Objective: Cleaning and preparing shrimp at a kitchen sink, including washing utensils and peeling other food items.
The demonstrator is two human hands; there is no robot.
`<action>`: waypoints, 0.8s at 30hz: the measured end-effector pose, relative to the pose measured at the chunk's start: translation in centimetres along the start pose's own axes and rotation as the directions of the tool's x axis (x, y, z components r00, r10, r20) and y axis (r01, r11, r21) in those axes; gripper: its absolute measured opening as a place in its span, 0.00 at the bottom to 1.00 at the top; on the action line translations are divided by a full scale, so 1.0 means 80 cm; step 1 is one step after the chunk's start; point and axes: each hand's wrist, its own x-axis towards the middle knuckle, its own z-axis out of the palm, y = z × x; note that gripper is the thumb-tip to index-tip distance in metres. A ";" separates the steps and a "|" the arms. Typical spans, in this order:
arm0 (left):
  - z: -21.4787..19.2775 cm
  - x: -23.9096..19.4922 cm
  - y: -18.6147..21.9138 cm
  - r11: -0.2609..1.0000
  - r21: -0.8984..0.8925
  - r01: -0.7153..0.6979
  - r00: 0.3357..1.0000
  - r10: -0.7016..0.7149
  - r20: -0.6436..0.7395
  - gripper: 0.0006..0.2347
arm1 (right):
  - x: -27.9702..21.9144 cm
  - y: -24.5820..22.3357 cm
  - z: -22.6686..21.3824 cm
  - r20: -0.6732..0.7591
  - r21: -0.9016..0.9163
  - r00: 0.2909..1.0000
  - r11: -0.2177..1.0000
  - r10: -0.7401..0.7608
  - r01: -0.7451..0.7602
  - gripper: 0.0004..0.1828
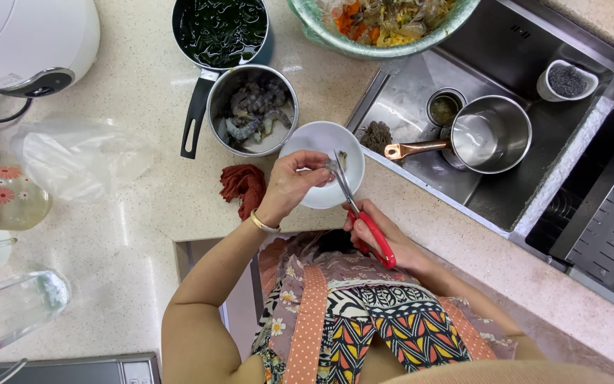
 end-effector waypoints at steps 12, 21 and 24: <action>-0.028 0.018 0.028 0.520 0.786 -0.333 0.834 0.552 -0.013 0.09 | 0.001 0.016 -0.012 -0.114 0.041 0.979 0.986 0.168 -0.164 0.24; -0.133 0.148 0.028 -0.136 0.990 -0.042 0.834 0.541 0.110 0.17 | 0.006 0.004 -0.007 -0.030 0.043 0.999 0.999 0.025 -0.024 0.30; -0.151 0.162 0.014 -0.214 0.974 -0.071 0.849 0.499 0.171 0.09 | 0.006 0.002 -0.008 -0.030 0.079 0.999 0.997 0.023 -0.020 0.30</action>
